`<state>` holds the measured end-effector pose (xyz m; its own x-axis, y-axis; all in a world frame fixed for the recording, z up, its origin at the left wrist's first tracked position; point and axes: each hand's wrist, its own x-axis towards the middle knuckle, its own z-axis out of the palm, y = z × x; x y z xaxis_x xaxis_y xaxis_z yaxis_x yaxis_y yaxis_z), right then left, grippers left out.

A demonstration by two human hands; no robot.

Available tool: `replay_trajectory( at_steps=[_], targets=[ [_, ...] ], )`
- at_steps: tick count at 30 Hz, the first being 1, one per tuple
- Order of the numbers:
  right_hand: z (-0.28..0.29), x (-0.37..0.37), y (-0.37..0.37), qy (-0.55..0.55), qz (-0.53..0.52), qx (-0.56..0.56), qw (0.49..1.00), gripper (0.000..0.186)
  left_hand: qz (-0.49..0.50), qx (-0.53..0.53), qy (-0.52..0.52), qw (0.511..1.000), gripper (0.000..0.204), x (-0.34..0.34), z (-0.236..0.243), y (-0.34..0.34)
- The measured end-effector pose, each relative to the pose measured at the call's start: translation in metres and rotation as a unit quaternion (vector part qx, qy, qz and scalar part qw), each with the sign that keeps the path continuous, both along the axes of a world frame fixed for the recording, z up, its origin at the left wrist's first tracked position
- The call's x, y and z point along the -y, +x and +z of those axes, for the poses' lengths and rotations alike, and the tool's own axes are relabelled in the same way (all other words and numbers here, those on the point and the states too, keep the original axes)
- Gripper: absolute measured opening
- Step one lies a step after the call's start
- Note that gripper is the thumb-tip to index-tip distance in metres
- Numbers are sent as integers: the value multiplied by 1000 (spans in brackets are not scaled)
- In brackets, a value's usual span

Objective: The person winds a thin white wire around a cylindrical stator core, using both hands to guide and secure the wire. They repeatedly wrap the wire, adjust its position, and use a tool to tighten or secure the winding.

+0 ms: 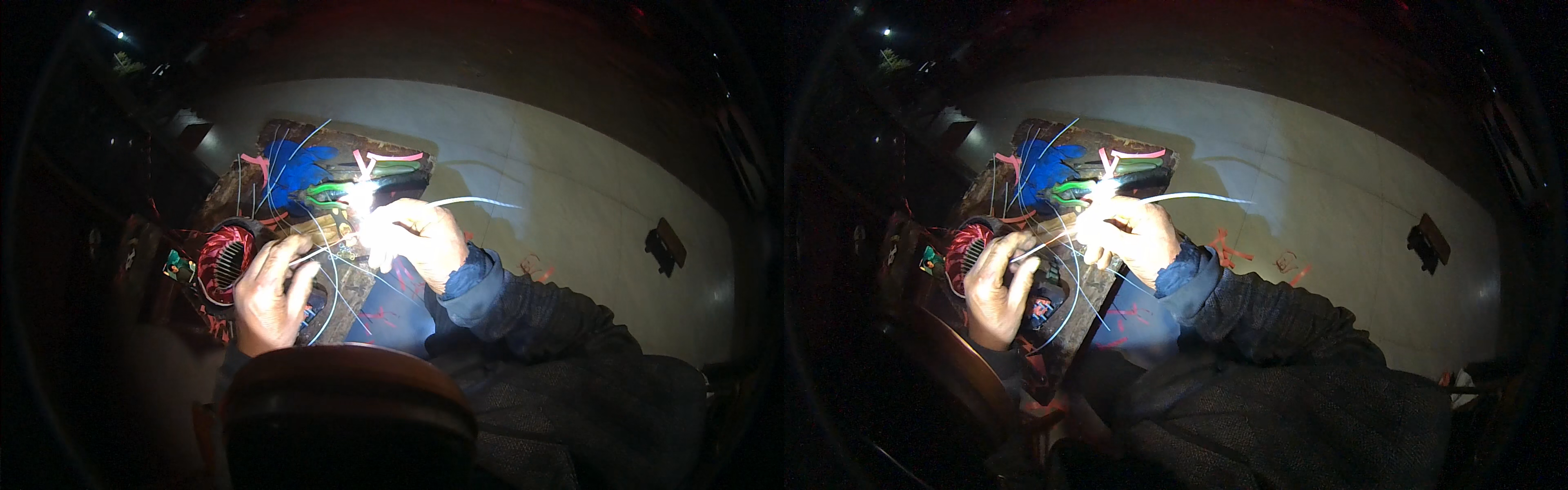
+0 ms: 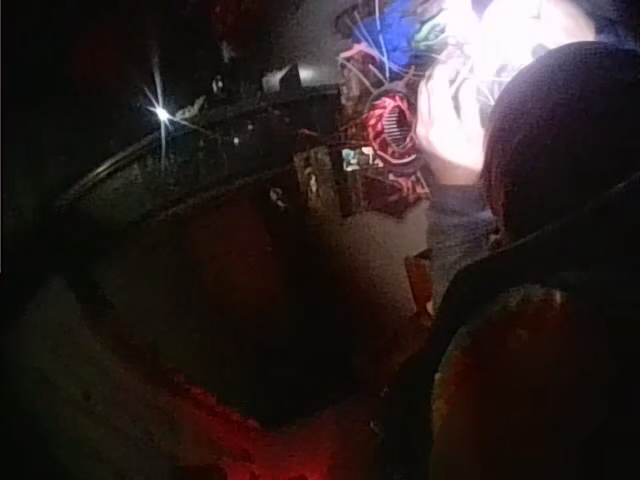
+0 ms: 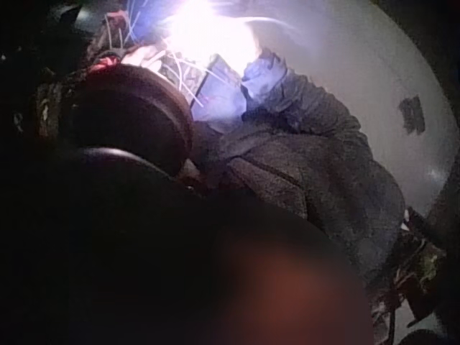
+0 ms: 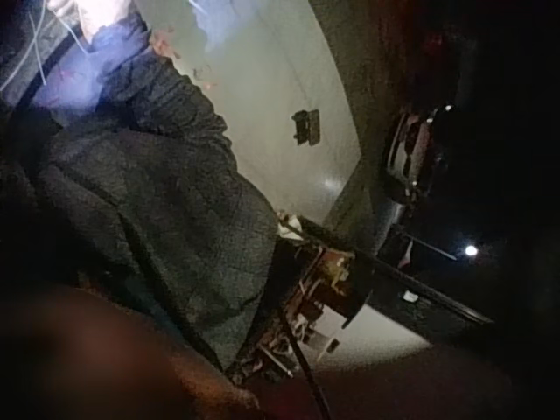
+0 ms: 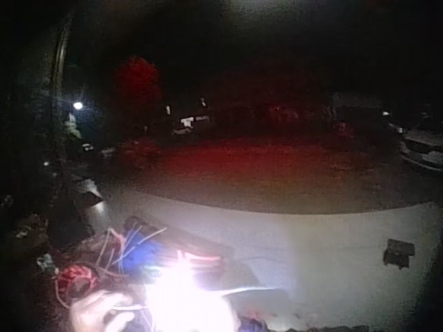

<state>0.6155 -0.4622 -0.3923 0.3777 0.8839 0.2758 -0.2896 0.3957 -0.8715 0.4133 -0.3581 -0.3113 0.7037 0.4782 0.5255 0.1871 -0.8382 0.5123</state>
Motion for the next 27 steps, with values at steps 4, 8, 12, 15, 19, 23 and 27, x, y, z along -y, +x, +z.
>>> replay_trajectory(
  at_steps=[4, 8, 12, 15, 19, 23, 27],
  targets=[
    [5, -11, -13, 3, 16, 31, 999, 17, -13, -18, 44, 999, 15, -13, 0, -19],
    [9, -19, -24, 15, 46, 21, 999, 18, -3, -29, 37, 999, 13, -13, 0, -28],
    [10, -21, -24, 19, 59, 24, 998, 19, -6, -26, 38, 999, 10, -12, 2, -32],
    [12, -21, -23, -13, 61, 39, 997, 20, -11, -27, 41, 999, 10, -13, 2, -34],
    [12, -22, -28, -21, 30, 83, 996, 21, -28, -18, 55, 998, 11, -15, 0, -34],
    [10, -28, -37, 37, 45, 97, 994, 21, -27, -28, 24, 999, 11, -15, -3, -34],
    [7, -35, -40, 51, 79, 53, 994, 22, -16, -5, 28, 999, 8, -17, -7, -36]
  ],
)
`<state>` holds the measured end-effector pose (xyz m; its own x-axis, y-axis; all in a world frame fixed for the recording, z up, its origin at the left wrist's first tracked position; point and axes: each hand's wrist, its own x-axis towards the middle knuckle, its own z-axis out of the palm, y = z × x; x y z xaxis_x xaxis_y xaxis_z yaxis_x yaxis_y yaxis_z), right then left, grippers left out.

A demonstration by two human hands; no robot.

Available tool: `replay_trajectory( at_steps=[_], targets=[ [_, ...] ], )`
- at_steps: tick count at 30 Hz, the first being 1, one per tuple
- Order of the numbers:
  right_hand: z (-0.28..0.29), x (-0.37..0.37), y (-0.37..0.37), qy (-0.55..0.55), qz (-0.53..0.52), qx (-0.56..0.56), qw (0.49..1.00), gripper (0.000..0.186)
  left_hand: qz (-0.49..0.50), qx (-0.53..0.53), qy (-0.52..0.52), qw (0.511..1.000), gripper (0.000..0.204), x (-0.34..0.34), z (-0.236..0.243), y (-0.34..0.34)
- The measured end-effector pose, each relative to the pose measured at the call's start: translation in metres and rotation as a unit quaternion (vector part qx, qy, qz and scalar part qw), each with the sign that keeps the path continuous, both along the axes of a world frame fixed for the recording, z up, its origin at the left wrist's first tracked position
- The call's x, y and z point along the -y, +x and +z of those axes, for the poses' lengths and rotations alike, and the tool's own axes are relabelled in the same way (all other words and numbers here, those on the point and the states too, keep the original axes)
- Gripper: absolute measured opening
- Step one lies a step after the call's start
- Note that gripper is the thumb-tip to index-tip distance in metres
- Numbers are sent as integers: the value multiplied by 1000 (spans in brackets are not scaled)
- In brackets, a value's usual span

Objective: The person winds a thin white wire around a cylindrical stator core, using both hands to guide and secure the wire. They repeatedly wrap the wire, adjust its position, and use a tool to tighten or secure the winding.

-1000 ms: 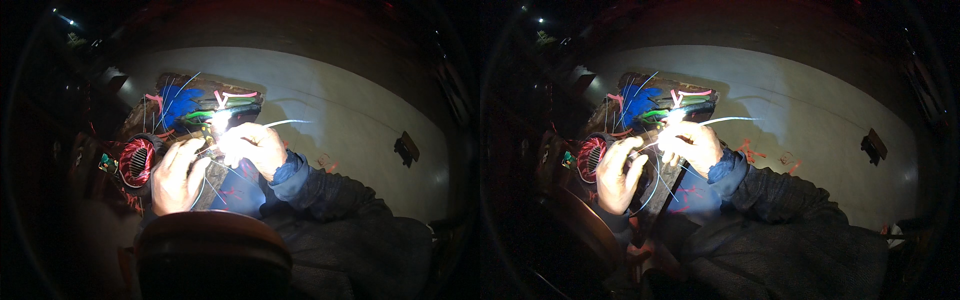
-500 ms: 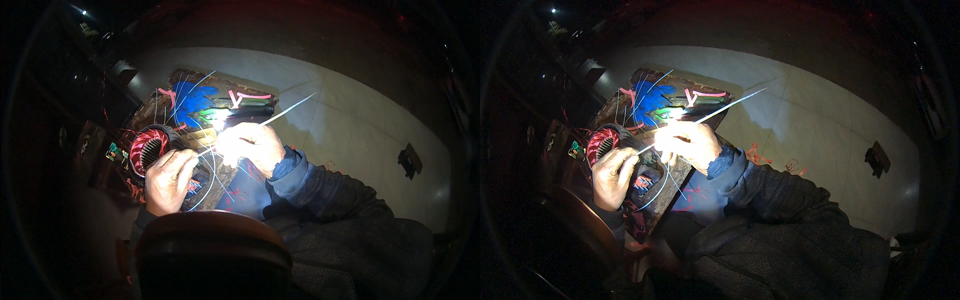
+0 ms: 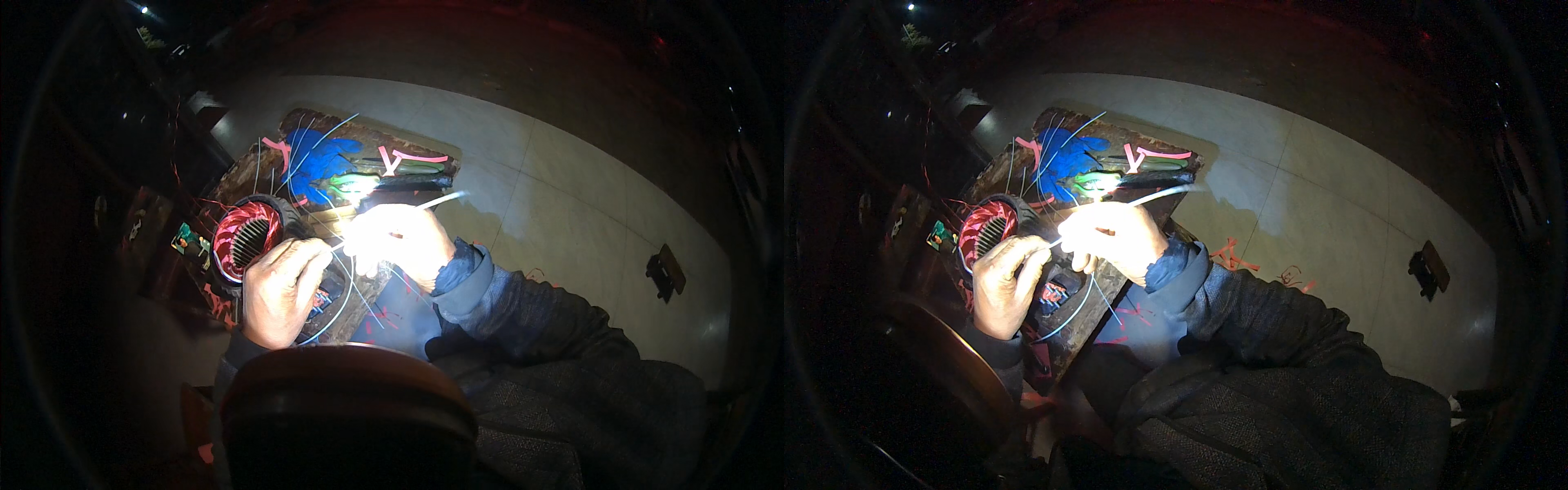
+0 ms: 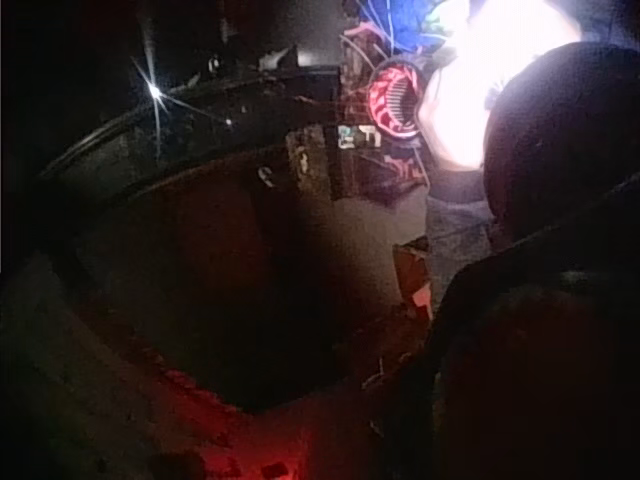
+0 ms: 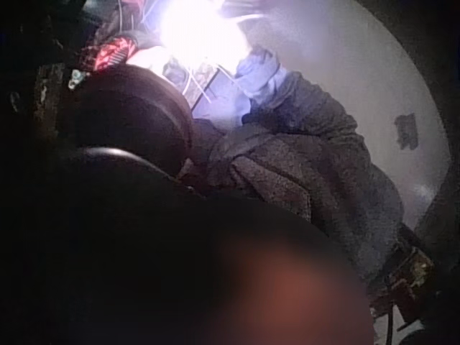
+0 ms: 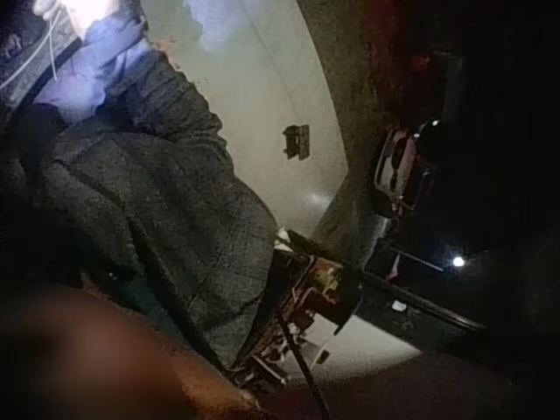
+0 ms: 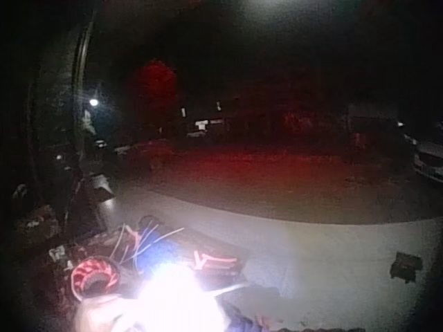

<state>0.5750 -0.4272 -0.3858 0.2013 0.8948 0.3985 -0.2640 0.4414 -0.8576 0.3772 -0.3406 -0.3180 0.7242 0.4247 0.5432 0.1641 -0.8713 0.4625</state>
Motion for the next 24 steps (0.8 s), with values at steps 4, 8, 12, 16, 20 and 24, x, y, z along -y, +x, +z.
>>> replay_trajectory(
  at_steps=[4, 8, 12, 16, 20, 24],
  targets=[
    [1, 0, 2, -37, 2, -11, 999, 22, 11, 14, -12, 1000, 8, -2, -2, -4],
    [3, 2, 5, -59, -24, 17, 998, 21, 3, -1, -9, 1000, 10, -4, 0, -5],
    [1, 2, 3, -64, -26, 2, 998, 22, -2, -5, -18, 1000, 10, -3, 2, -4],
    [-3, -2, -3, -44, -27, 32, 998, 22, -13, -5, -21, 1000, 10, -3, 0, -2],
    [0, -9, -11, -36, -20, 5, 999, 22, -12, 7, -10, 1000, 9, -8, -1, -3],
    [11, -16, -5, -61, -27, -23, 997, 21, 25, 12, -11, 1000, 9, -18, 2, -15]
  ],
)
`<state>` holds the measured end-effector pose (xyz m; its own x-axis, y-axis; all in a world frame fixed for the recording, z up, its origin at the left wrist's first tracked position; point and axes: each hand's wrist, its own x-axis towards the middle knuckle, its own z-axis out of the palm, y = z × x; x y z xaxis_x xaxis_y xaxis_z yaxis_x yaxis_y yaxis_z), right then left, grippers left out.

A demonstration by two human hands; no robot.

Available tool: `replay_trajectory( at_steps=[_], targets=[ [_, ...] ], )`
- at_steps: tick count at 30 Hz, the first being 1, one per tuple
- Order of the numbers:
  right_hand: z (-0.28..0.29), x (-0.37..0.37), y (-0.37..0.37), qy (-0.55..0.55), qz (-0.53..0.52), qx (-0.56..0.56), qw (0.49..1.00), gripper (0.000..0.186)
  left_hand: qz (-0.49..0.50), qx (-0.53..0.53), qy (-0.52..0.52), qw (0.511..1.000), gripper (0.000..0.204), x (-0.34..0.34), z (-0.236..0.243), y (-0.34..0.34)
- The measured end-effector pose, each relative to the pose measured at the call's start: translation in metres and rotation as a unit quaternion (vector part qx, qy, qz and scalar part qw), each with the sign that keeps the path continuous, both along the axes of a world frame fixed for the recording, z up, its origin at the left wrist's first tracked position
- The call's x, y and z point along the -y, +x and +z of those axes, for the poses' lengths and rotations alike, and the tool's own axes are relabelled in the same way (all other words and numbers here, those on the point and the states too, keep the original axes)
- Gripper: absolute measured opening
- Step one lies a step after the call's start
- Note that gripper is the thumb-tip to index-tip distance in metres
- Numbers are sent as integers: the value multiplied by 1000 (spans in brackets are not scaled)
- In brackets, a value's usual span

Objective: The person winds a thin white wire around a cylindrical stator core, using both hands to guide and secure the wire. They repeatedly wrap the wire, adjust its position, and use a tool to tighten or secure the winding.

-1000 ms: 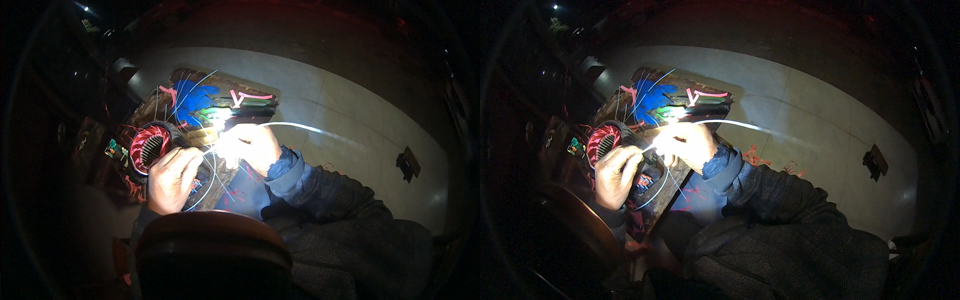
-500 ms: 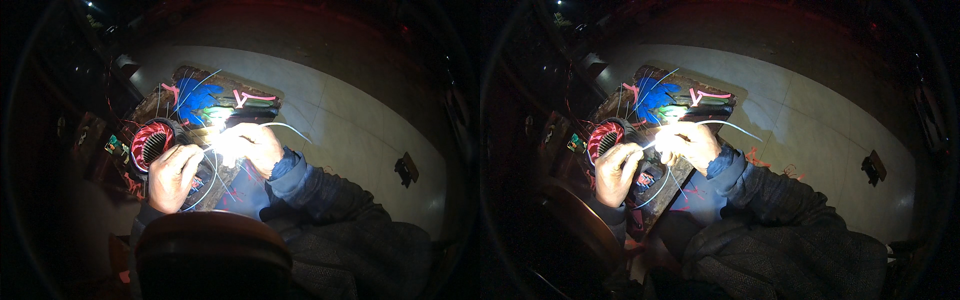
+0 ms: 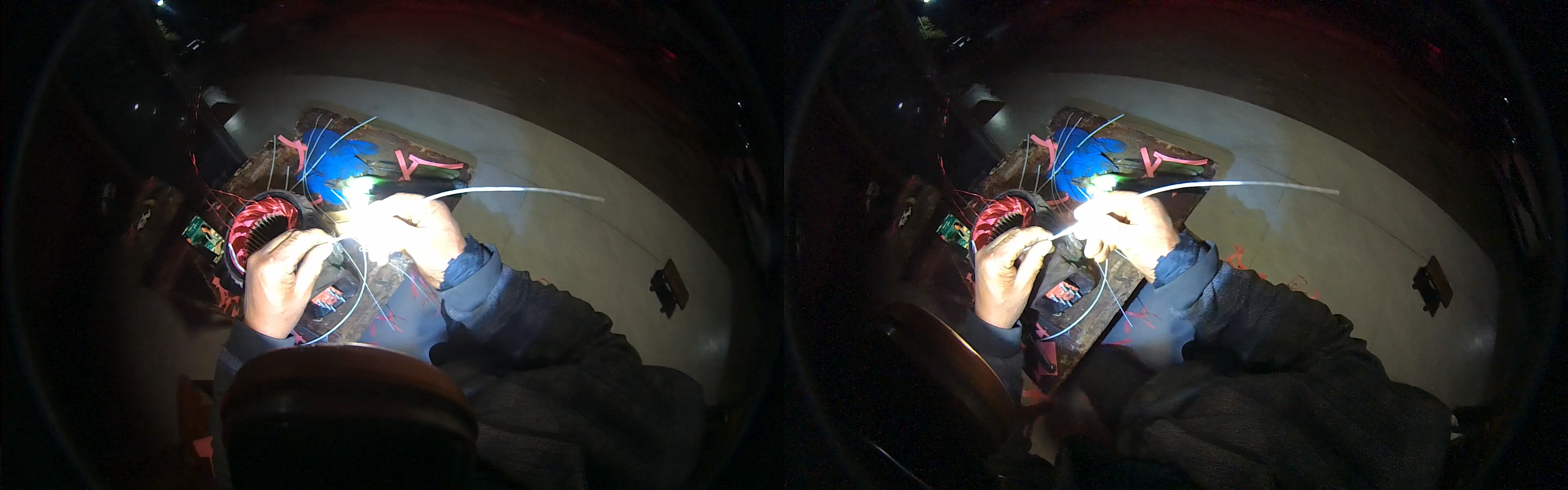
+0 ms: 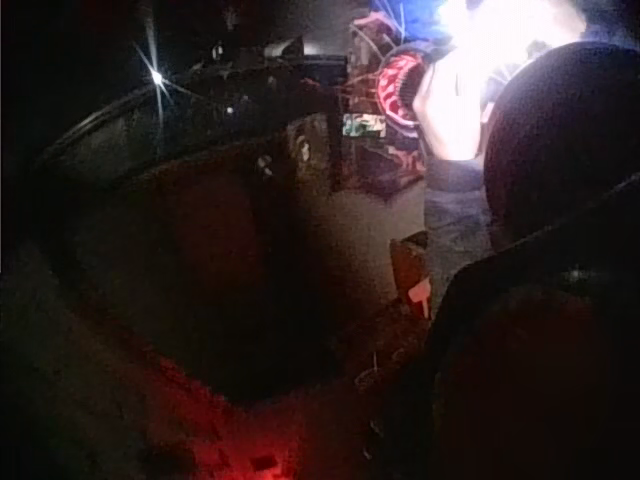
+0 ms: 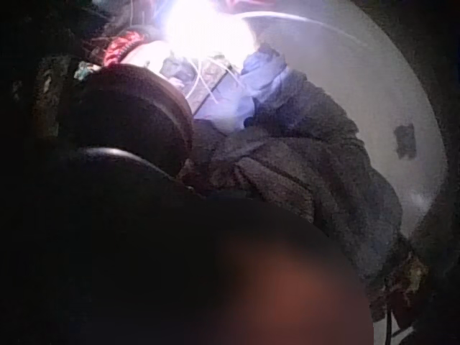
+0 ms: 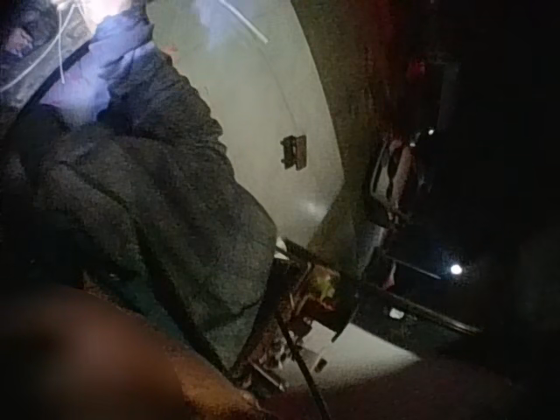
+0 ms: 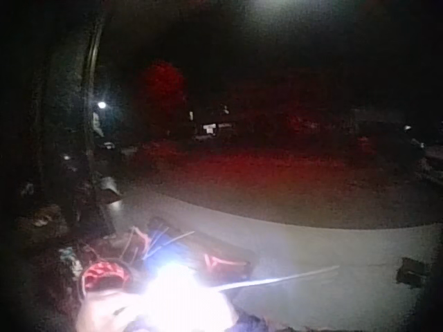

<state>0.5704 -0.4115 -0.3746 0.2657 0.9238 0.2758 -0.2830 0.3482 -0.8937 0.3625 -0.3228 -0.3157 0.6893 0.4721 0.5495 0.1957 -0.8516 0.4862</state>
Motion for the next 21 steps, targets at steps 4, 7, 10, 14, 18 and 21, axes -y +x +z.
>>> replay_trajectory(
  at_steps=[4, 7, 10, 14, 18, 21],
  targets=[
    [9, -6, 9, 12, 7, -74, 997, 21, 33, 12, -24, 999, 8, -12, -2, -12],
    [10, -11, 7, 20, 22, -83, 996, 21, 12, 32, -87, 996, 6, -20, -9, -12],
    [5, -18, 2, -3, 13, -56, 998, 22, -6, 24, -110, 994, 6, -26, -13, -11],
    [-6, -32, -9, 7, 20, -37, 999, 22, -5, -5, -136, 991, 8, -30, -13, -12],
    [-2, -42, -18, -4, 36, -13, 999, 25, 6, 5, -150, 989, 9, -33, -12, -10],
    [13, -29, -21, -116, 81, 31, 990, 25, 2, 31, -139, 990, 9, -36, -11, -9]
  ],
)
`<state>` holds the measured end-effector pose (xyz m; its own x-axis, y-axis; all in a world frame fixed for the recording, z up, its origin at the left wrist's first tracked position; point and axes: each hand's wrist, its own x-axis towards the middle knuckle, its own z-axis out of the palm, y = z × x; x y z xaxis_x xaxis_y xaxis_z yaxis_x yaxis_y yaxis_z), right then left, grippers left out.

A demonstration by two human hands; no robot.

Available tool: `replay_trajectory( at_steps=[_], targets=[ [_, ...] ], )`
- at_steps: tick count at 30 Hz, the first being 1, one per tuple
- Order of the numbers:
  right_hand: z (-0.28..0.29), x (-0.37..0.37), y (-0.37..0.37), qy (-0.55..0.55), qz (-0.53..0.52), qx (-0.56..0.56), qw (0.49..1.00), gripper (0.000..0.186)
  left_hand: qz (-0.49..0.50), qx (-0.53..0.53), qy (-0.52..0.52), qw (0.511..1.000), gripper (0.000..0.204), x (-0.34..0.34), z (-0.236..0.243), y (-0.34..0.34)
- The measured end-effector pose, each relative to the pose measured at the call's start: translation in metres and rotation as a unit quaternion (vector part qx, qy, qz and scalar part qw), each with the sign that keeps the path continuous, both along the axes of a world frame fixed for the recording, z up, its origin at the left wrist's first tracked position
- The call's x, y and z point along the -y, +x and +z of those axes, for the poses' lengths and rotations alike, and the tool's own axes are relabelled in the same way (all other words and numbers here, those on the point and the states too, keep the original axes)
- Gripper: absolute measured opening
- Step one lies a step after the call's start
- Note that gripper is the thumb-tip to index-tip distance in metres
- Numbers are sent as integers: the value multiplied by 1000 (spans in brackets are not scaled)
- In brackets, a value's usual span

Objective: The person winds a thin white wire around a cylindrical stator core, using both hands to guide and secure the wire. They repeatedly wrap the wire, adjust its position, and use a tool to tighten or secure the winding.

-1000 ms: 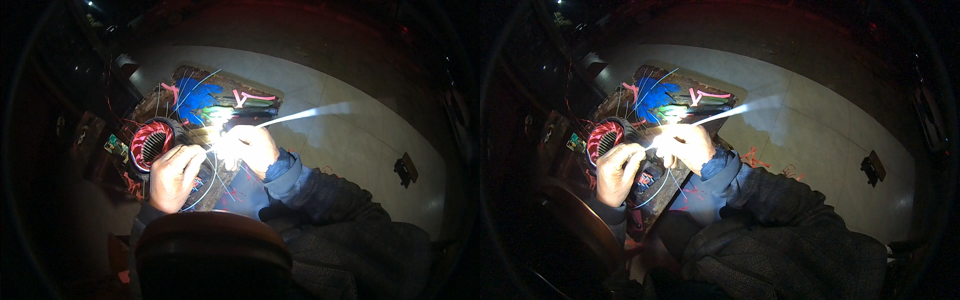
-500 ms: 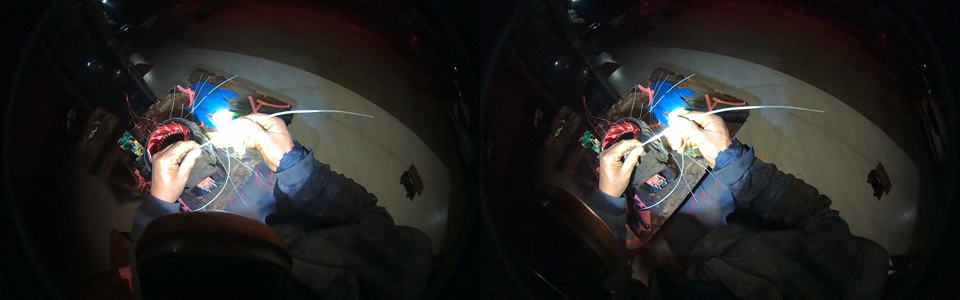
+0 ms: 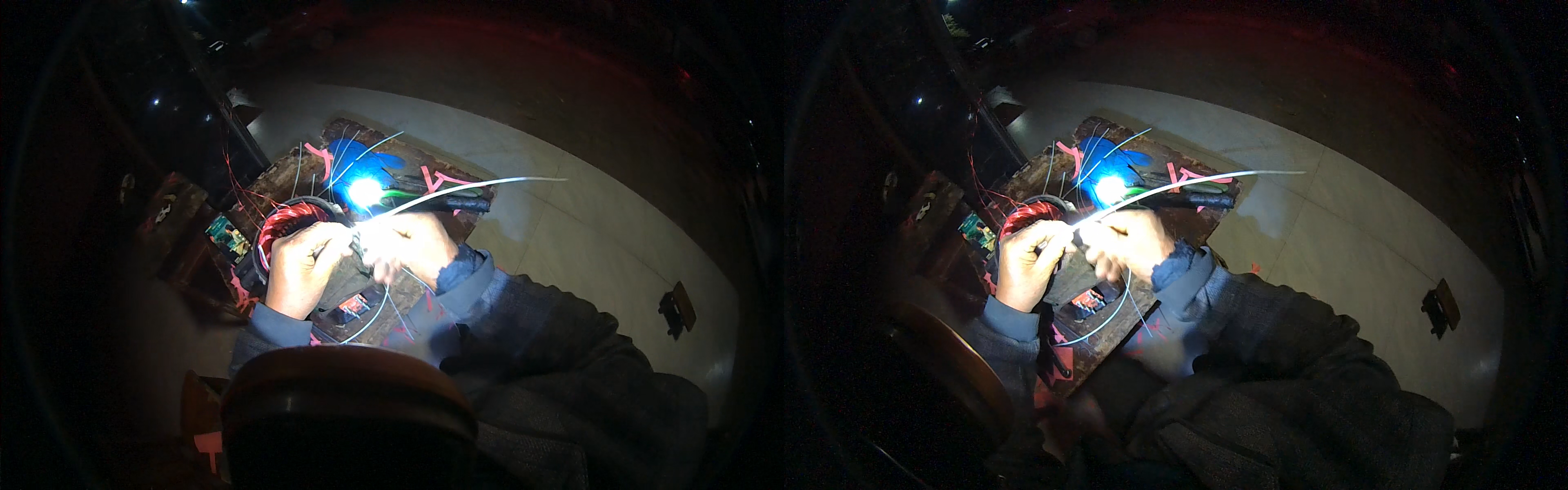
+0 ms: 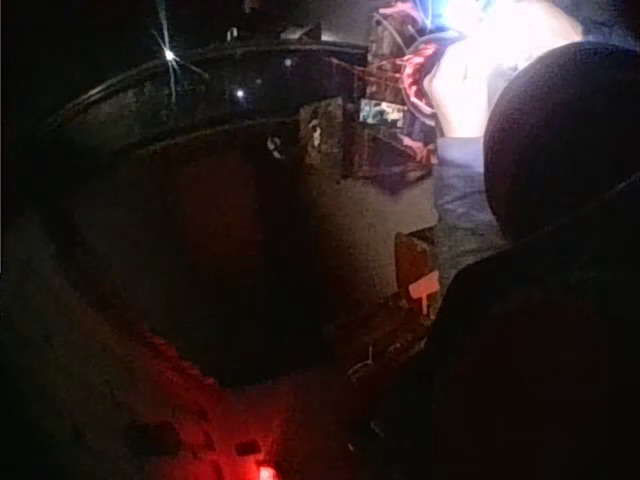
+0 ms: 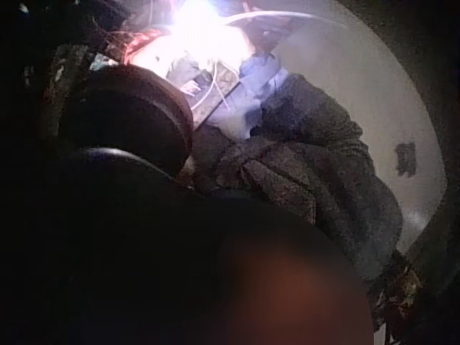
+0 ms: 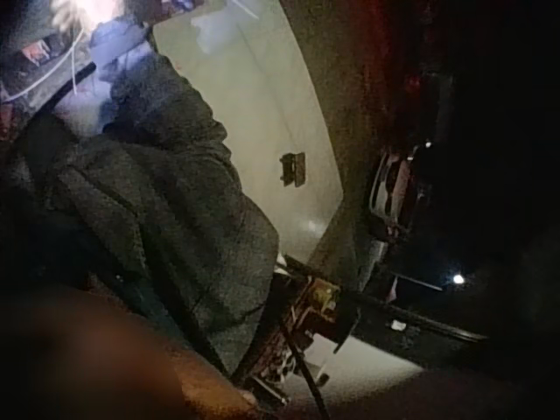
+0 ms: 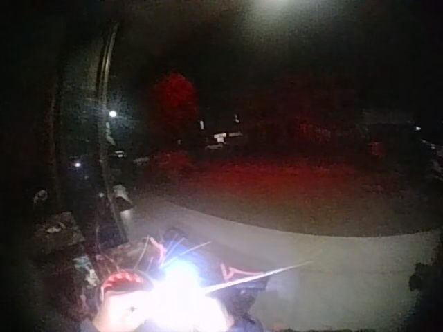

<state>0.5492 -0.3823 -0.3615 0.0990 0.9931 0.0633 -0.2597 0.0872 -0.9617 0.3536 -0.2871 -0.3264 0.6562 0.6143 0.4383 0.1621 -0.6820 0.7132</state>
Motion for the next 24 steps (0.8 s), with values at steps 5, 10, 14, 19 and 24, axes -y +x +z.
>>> replay_trajectory(
  at_steps=[5, 10, 14, 19, 24],
  targets=[
    [34, 28, 24, 394, -148, 504, 754, 23, -30, 13, -14, 999, 10, -2, 2, -5],
    [56, 11, 73, 309, -117, 683, 651, 45, -39, 14, 18, 999, 13, -3, 2, 0],
    [40, 10, 80, 281, -82, 673, 680, 28, -60, 27, 54, 996, 13, -3, 4, 13],
    [28, 6, 89, 362, -91, 689, 621, 11, -78, 15, 74, 994, 12, 2, 4, 29],
    [31, 11, 97, 349, -38, 681, 642, 13, -68, 8, 122, 990, 10, 1, 2, 32]
  ],
)
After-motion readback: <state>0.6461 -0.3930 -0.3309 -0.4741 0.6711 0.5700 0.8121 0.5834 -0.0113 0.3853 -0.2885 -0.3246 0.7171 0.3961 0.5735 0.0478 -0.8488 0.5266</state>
